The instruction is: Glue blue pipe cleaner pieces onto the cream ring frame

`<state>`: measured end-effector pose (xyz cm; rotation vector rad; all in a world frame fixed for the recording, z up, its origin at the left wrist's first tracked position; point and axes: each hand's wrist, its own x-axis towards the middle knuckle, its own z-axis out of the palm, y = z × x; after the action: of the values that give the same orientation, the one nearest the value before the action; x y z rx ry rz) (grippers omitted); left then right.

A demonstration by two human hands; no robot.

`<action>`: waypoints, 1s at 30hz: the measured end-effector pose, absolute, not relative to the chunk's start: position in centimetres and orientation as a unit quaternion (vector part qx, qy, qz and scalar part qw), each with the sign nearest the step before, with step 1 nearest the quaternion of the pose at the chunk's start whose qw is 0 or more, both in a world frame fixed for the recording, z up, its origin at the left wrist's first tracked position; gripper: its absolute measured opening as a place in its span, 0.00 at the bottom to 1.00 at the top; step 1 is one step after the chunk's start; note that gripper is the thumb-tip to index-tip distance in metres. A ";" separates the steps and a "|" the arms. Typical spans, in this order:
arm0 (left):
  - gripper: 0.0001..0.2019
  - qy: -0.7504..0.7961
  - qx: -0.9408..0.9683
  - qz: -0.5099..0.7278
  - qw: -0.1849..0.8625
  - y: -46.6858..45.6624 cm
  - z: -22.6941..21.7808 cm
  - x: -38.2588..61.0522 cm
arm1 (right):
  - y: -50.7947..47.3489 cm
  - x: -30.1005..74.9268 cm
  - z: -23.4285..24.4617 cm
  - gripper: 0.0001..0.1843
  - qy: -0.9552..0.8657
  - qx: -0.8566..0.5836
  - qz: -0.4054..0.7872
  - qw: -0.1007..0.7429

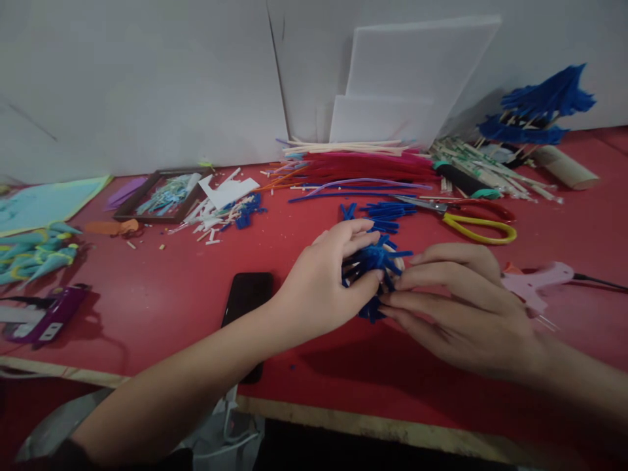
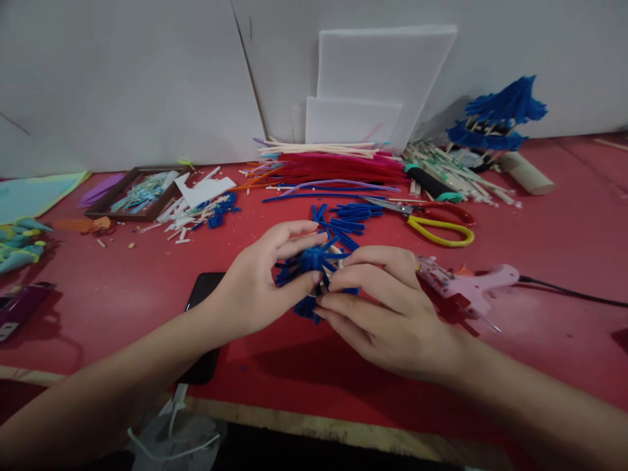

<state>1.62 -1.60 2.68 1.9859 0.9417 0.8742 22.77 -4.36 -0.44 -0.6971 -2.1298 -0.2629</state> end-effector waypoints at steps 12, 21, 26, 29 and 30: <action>0.20 0.363 0.772 0.340 0.397 -1.7 3.1 1.6 | -4.4 22.8 -0.9 0.06 -0.841 -0.285 -0.143 0.437; 0.21 0.368 0.771 0.340 0.393 -1.6 2.9 1.5 | -4.5 23.0 -0.8 0.08 -0.850 -0.270 -0.159 0.423; 0.21 0.371 0.774 0.336 0.386 -1.6 2.9 1.5 | -4.4 23.1 -0.7 0.10 -0.856 -0.265 -0.164 0.413; 0.21 0.374 0.777 0.332 0.381 -1.6 3.0 1.5 | -4.3 23.0 -0.7 0.09 -0.853 -0.262 -0.166 0.419; 0.21 0.375 0.778 0.330 0.381 -1.6 3.0 1.5 | -4.3 23.0 -0.7 0.08 -0.854 -0.263 -0.165 0.418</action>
<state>1.52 -1.63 3.01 1.9862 0.9571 0.8433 23.00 -4.26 -0.67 -0.6592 -2.1413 -0.4128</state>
